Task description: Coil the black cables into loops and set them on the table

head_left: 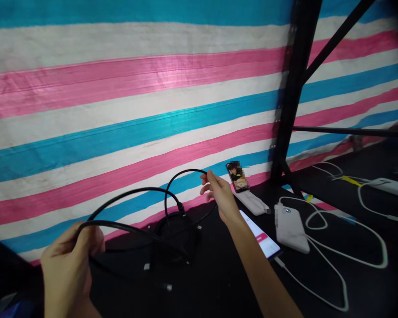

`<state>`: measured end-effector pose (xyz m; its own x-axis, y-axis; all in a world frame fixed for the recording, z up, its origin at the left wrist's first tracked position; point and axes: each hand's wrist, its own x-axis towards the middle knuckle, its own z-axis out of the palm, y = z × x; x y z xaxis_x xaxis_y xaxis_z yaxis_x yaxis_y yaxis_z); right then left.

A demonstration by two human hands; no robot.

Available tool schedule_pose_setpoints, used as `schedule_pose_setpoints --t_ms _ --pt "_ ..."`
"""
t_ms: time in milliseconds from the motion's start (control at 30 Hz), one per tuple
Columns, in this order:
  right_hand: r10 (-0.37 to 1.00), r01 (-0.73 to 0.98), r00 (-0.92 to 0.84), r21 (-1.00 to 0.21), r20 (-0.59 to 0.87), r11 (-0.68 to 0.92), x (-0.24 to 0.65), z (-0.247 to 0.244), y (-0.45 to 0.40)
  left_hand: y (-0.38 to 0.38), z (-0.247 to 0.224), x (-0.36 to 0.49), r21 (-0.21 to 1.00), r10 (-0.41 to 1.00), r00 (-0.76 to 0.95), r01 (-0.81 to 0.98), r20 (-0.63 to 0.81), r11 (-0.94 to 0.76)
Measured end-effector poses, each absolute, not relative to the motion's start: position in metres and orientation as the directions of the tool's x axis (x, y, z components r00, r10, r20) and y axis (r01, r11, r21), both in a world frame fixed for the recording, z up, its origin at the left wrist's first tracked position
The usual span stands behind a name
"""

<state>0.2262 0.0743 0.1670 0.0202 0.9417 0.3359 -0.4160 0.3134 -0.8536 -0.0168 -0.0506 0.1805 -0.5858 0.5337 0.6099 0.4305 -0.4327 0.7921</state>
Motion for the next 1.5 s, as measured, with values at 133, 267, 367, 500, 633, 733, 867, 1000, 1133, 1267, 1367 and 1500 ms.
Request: schedule_pose_setpoints --t_ms 133,267,367,500,633,733,867,1000,1133,1267,1367,1500 --pt "0.954 -0.46 0.085 -0.838 0.287 0.293 0.235 0.165 0.082 -0.044 0.192 -0.003 0.748 0.427 -0.685 0.265 0.59 -0.608" --pt "0.947 -0.465 0.121 -0.826 0.296 0.318 0.242 0.166 0.084 -0.038 0.196 0.003 0.668 0.315 -0.725 0.261 0.612 -0.697" --pt "0.938 -0.473 0.139 -0.811 0.316 0.343 0.244 0.165 0.087 -0.036 0.195 0.004 0.654 0.273 -0.75 0.269 0.603 -0.707" --pt "0.927 -0.44 0.17 -0.816 0.334 0.375 0.243 0.158 0.096 -0.035 0.197 0.007 0.633 0.198 -0.797 0.273 0.57 -0.725" --pt "0.927 -0.409 0.143 -0.832 0.348 0.375 0.241 0.155 0.101 -0.038 0.197 0.008 0.583 0.082 -0.806 0.351 0.587 -0.733" --pt "0.923 -0.377 0.043 -0.849 0.382 0.369 0.238 0.157 0.097 -0.043 0.192 0.004 0.596 0.23 -0.665 0.394 0.71 -0.699" --pt "0.858 -0.322 -0.23 -0.868 0.46 0.379 0.229 0.165 0.078 -0.047 0.189 0.013 0.732 0.577 -0.459 0.507 0.676 -0.454" --pt "0.743 -0.24 -0.493 -0.892 0.452 0.383 0.214 0.171 0.056 -0.043 0.194 0.036 0.675 0.62 -0.377 0.647 0.688 -0.356" --pt "0.732 -0.217 -0.578 -0.933 0.36 0.287 0.202 0.172 0.044 -0.033 0.193 0.048 0.632 0.707 -0.306 0.733 0.638 -0.253" --pt "0.707 -0.166 -0.591 -0.916 0.388 0.364 0.204 0.176 0.036 -0.027 0.189 0.048 0.595 0.686 -0.332 0.782 0.648 -0.184" --pt "0.709 -0.086 -0.596 -0.908 0.376 0.41 0.209 0.18 0.03 -0.026 0.188 0.046 0.599 0.655 -0.343 0.773 0.674 -0.21" --pt "0.712 -0.108 -0.589 -0.91 0.383 0.401 0.207 0.181 0.024 -0.025 0.189 0.045 0.583 0.667 -0.343 0.795 0.662 -0.17"
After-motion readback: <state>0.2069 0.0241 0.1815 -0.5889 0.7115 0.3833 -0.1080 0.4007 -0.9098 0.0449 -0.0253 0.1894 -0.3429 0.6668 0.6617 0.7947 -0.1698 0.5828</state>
